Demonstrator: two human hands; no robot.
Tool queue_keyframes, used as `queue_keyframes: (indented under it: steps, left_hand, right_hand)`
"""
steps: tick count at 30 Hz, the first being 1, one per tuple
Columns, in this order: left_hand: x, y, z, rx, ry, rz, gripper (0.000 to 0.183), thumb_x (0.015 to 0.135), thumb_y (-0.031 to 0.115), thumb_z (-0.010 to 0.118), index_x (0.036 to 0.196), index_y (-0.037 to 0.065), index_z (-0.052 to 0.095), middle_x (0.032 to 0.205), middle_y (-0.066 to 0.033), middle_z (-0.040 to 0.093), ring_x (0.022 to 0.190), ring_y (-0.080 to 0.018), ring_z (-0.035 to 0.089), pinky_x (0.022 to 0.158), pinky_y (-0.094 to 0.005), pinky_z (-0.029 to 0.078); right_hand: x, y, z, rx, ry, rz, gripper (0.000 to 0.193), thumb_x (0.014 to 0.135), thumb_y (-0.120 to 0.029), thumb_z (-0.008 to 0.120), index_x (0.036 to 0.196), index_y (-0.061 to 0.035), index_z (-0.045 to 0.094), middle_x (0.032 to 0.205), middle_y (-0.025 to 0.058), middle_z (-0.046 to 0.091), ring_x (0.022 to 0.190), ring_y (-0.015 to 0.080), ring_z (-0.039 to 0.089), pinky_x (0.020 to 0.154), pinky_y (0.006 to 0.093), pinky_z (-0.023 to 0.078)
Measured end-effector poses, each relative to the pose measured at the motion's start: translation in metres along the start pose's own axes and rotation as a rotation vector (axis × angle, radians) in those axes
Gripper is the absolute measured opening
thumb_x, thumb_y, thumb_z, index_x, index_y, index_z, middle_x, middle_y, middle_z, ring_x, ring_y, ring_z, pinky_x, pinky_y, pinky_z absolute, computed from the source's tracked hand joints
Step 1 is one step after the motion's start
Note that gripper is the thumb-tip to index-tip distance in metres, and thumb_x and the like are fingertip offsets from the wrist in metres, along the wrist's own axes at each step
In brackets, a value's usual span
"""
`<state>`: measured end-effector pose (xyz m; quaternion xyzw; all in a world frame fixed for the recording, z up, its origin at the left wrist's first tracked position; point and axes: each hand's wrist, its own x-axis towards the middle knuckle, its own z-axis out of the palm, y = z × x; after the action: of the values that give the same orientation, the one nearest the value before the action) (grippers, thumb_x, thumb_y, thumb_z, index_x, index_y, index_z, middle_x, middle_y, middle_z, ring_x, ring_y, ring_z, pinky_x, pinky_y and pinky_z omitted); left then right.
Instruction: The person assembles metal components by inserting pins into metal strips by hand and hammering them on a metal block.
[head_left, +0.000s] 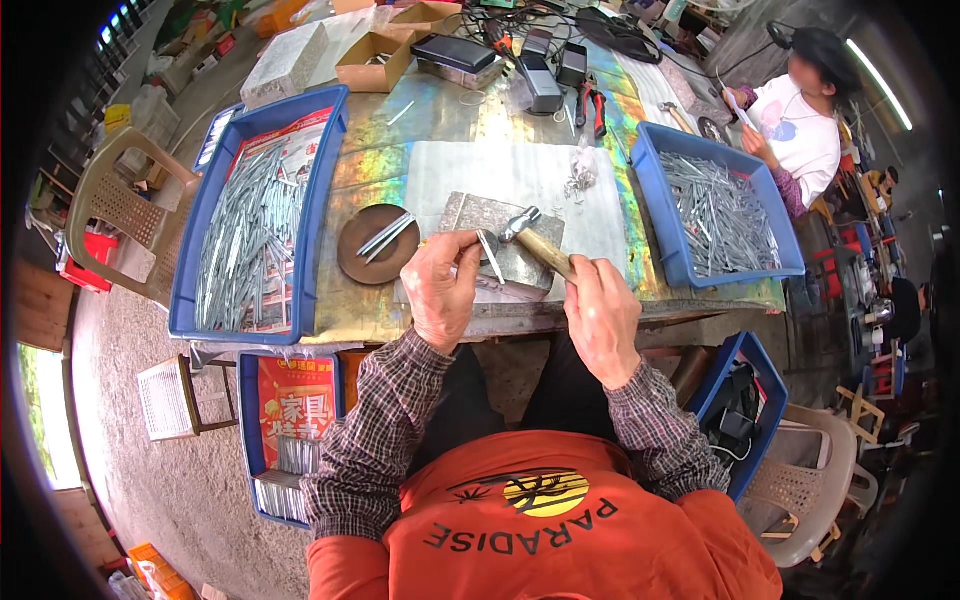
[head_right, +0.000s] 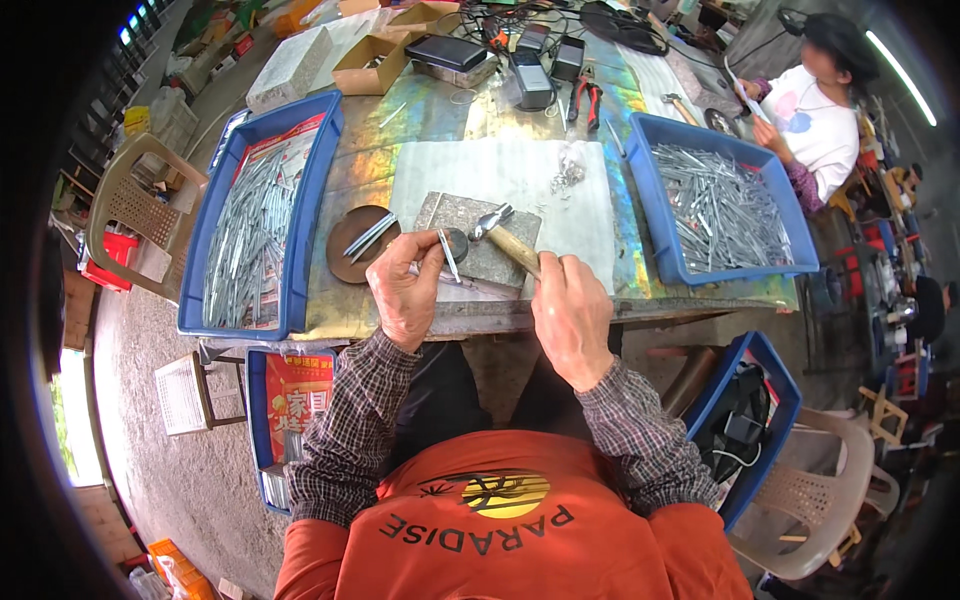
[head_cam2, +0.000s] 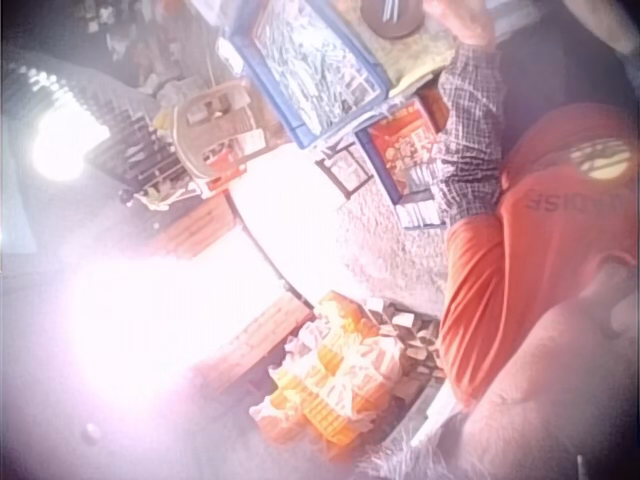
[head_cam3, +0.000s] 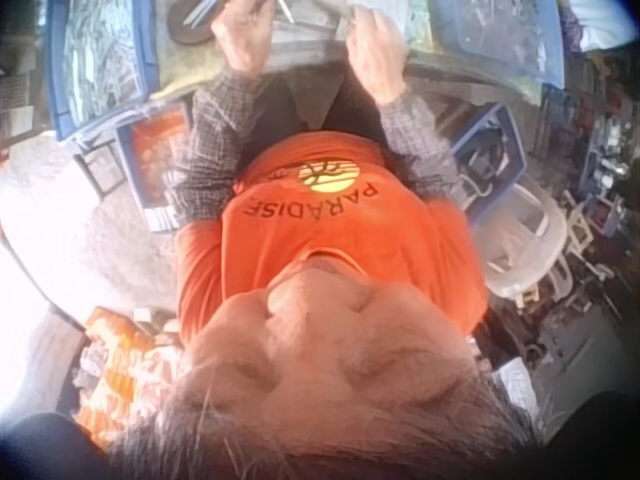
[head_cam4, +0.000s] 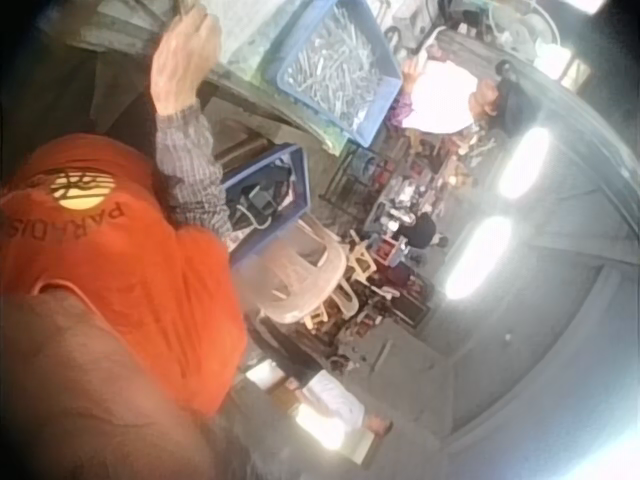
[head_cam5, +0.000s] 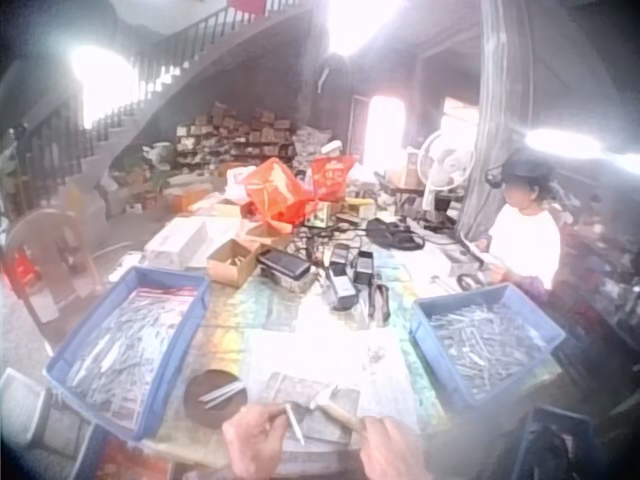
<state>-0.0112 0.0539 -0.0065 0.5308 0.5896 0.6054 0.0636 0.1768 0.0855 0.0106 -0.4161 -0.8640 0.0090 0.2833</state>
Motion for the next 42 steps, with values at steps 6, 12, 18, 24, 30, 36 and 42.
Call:
queue_keyframes:
  steps: [6, 12, 18, 24, 30, 36, 42]
  left_hand:
    - [0.000, -0.001, -0.001, 0.004, 0.000, -0.006, 0.012, 0.075, -0.002, 0.065, 0.085, 0.002, 0.062, 0.072, -0.0118, 0.061, 0.063, -0.0241, 0.058, 0.058, -0.0319, 0.045]
    - [-0.001, -0.001, 0.000, -0.003, 0.018, -0.002, 0.011, 0.075, -0.001, 0.065, 0.085, 0.002, 0.061, 0.072, -0.0120, 0.060, 0.065, -0.0261, 0.058, 0.060, -0.0330, 0.045]
    - [0.000, 0.001, 0.001, -0.007, 0.023, -0.028, 0.010, 0.075, -0.001, 0.064, 0.085, 0.003, 0.062, 0.073, -0.0117, 0.060, 0.066, -0.0264, 0.058, 0.060, -0.0329, 0.045]
    - [-0.002, -0.002, 0.001, -0.028, 0.030, -0.034, 0.010, 0.075, 0.000, 0.064, 0.085, 0.003, 0.062, 0.074, -0.0119, 0.061, 0.068, -0.0266, 0.059, 0.061, -0.0331, 0.045]
    - [-0.003, 0.001, -0.001, -0.013, 0.020, -0.082, 0.009, 0.076, 0.000, 0.064, 0.085, 0.003, 0.063, 0.075, -0.0119, 0.062, 0.070, -0.0276, 0.060, 0.063, -0.0336, 0.046]
    - [0.000, -0.002, 0.000, -0.016, 0.025, -0.051, 0.009, 0.076, 0.001, 0.064, 0.084, 0.003, 0.063, 0.074, -0.0120, 0.061, 0.069, -0.0280, 0.059, 0.063, -0.0344, 0.046]
    - [-0.001, 0.001, 0.001, -0.026, 0.009, -0.057, 0.009, 0.075, 0.001, 0.065, 0.083, 0.004, 0.063, 0.073, -0.0118, 0.061, 0.069, -0.0276, 0.059, 0.062, -0.0345, 0.045]
  right_hand:
    - [0.008, -0.017, -0.034, 0.548, 0.104, 0.056, 0.027, 0.079, -0.001, 0.062, 0.105, 0.0025, 0.054, 0.081, 0.0143, 0.056, 0.065, 0.0264, 0.058, 0.058, 0.0338, 0.047]
    - [0.014, -0.025, -0.052, 0.493, 0.110, -0.083, 0.025, 0.080, -0.003, 0.064, 0.103, 0.0016, 0.056, 0.073, 0.0121, 0.056, 0.057, 0.0230, 0.057, 0.052, 0.0303, 0.045]
    - [0.017, -0.022, -0.048, 0.371, 0.081, -0.188, 0.029, 0.077, -0.002, 0.066, 0.105, 0.0015, 0.057, 0.068, 0.0096, 0.054, 0.052, 0.0246, 0.053, 0.048, 0.0317, 0.043]
    - [0.023, -0.032, -0.056, 0.401, 0.256, -0.223, 0.030, 0.078, -0.002, 0.065, 0.107, 0.0009, 0.058, 0.068, 0.0107, 0.054, 0.053, 0.0252, 0.054, 0.049, 0.0331, 0.043]
    - [0.022, -0.026, -0.052, 0.385, 0.077, -0.166, 0.030, 0.079, -0.005, 0.065, 0.108, 0.0003, 0.058, 0.071, 0.0128, 0.057, 0.056, 0.0272, 0.057, 0.050, 0.0349, 0.045]
    - [0.026, -0.029, -0.060, 0.396, 0.046, -0.189, 0.030, 0.079, -0.003, 0.065, 0.107, 0.0012, 0.058, 0.073, 0.0129, 0.058, 0.057, 0.0267, 0.058, 0.051, 0.0343, 0.046]
    - [0.017, -0.022, -0.040, 0.236, -0.073, -0.143, 0.030, 0.082, -0.006, 0.062, 0.111, -0.0017, 0.055, 0.075, 0.0140, 0.059, 0.059, 0.0307, 0.058, 0.051, 0.0346, 0.046]
